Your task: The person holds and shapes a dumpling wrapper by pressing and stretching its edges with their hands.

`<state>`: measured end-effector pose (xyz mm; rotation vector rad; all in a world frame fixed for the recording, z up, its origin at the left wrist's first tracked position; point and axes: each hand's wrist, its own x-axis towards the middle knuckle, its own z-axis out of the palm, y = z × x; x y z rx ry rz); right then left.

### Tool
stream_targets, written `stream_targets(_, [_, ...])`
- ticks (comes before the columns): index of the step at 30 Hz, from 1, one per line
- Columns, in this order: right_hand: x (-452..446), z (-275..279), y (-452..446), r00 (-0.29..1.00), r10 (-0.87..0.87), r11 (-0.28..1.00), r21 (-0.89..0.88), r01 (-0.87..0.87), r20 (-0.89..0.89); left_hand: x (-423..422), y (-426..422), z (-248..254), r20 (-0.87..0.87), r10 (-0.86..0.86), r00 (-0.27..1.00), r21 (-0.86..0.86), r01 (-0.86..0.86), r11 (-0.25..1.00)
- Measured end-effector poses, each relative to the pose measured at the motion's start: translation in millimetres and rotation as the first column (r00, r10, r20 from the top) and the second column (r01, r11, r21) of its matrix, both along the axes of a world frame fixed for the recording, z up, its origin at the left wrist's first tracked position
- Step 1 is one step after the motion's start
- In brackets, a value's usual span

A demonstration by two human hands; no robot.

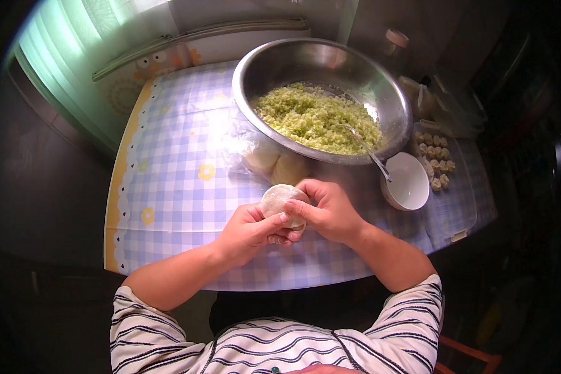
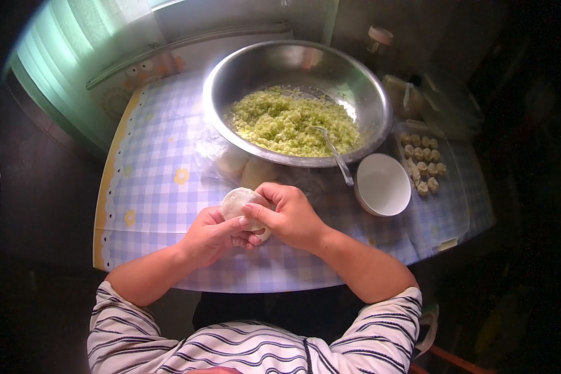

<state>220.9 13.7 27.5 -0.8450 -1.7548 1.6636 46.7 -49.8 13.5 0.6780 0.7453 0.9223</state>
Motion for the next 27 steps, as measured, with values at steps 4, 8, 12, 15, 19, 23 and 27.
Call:
stream_targets(4, [1, 2, 0, 1.000, 0.001, 1.000, 0.013, -0.001, -0.011, 0, 0, -1, -0.009, -0.005, 1.000, -0.004, 0.004, 1.000])
stream_targets(8, [1, -2, 4, 0.991, 0.005, 0.987, -0.158, -0.026, -0.133, 0, 0, 1, -0.007, 0.006, 1.000, -0.003, -0.006, 1.000])
stream_targets(12, [-1, -5, 3, 0.990, -0.008, 0.988, -0.155, -0.013, -0.139, -1, 0, 0, 0.007, 0.008, 1.000, -0.003, -0.007, 1.000])
stream_targets(15, [-1, -9, 3, 0.994, -0.016, 0.995, -0.103, 0.005, -0.110, -2, 0, 0, -0.024, -0.002, 1.000, -0.006, 0.001, 1.000])
stream_targets(19, [1, -9, 4, 0.995, 0.008, 0.999, -0.040, -0.012, -0.103, -2, 0, -1, 0.024, 0.000, 1.000, -0.013, 0.001, 1.000])
stream_targets(23, [2, 1, 4, 0.996, -0.003, 0.991, -0.137, -0.009, -0.093, -1, 0, -1, 0.020, -0.001, 1.000, -0.025, 0.001, 1.000])
stream_targets(27, [0, 2, 4, 0.990, -0.025, 0.980, -0.200, -0.004, -0.140, -1, 0, 0, 0.023, 0.000, 1.000, -0.010, 0.001, 1.000])
